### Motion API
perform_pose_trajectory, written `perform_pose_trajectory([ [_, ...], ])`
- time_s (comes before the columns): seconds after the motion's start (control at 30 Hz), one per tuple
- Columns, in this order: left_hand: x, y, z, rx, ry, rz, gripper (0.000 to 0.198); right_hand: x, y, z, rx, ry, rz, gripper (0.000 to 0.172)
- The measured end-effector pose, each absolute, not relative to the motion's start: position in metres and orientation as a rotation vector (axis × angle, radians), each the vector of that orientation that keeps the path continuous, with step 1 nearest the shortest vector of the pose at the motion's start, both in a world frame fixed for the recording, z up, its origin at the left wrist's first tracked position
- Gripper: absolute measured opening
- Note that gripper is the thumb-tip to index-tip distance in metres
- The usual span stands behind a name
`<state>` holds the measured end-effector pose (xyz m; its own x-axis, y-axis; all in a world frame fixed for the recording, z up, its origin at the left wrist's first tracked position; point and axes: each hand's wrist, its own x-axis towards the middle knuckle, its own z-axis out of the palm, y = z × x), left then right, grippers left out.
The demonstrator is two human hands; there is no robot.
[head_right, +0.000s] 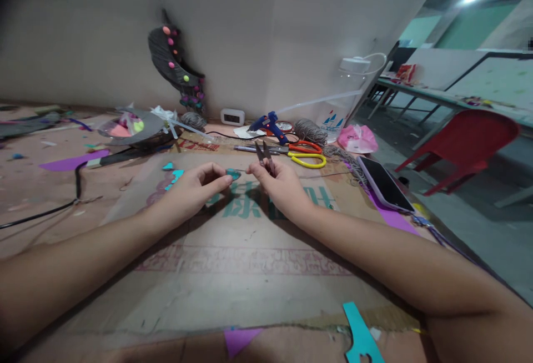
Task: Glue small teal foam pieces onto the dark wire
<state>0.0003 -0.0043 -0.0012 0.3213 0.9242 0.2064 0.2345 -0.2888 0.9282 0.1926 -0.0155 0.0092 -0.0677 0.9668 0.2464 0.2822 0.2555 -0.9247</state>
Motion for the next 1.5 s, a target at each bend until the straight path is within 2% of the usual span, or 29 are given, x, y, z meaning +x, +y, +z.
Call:
perform_pose_trajectory([
  [0.17,0.001,-0.008,0.001,1.757,1.057,1.003,0.021,0.192,-0.014,0.005,-1.236,-1.603,1.008,0.034],
  [0.57,0.003,-0.017,0.007,2.004,1.129,0.996,0.013,0.185,-0.018,0.009,-1.167,-1.576,1.232,0.03],
  [1.1,0.003,-0.016,0.005,1.977,1.097,0.952,0.014,0.188,-0.019,0.008,-1.159,-1.559,1.203,0.032],
  [1.17,0.003,-0.014,0.002,1.907,1.07,0.987,0.021,0.188,-0.018,0.008,-1.157,-1.568,1.2,0.031],
  [1.27,0.002,-0.012,-0.002,1.776,0.964,1.062,0.042,0.188,-0.018,0.007,-1.15,-1.605,1.195,0.027],
  [1.3,0.002,-0.011,-0.003,1.752,0.915,1.049,0.043,0.187,-0.018,0.007,-1.145,-1.616,1.195,0.026],
  [1.5,0.001,-0.006,-0.003,1.659,0.761,0.961,0.021,0.187,-0.019,0.008,-1.12,-1.632,1.21,0.03],
])
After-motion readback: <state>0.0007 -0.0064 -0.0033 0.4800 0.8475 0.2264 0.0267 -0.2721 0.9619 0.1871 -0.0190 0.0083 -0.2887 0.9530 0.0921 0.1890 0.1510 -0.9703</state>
